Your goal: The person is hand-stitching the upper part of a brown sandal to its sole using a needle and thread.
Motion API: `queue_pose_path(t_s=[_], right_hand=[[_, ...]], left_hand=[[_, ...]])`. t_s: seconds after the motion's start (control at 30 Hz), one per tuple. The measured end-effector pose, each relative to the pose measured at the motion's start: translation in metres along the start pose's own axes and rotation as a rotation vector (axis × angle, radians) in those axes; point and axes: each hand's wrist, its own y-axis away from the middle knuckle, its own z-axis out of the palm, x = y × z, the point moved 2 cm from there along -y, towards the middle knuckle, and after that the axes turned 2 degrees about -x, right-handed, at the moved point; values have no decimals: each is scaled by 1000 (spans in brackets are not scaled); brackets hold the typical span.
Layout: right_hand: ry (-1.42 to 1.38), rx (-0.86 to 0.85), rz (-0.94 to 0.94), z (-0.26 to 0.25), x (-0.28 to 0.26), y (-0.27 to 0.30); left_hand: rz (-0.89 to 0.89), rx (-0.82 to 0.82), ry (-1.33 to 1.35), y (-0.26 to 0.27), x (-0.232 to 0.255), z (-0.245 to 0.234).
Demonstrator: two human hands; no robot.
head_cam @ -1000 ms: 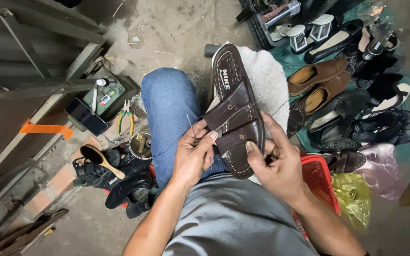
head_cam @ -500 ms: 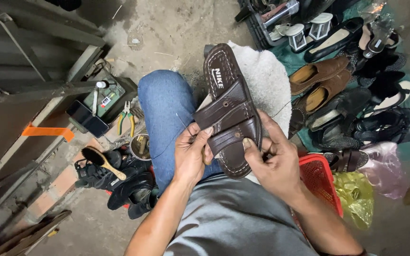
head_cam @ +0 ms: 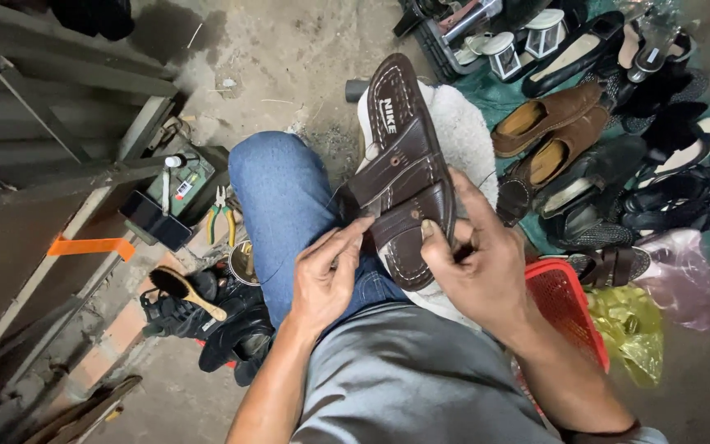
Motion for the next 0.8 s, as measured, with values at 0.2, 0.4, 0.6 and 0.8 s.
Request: queue_pose_path(t_s=[0.2,0.4,0.6,0.8], right_hand=[[194,27,27,5,10,6],[264,-6,-30,3,1,7],[281,-10,-43,6,8,11],[390,-22,-103,1,12,9]], left_hand=[[-71,-87,-252,-9,8,-3],[-105,-75,-287,-25,10,-2],[-183,-49,-429,-35,-19,8],[-257,-76,-350,-46,-3,20]])
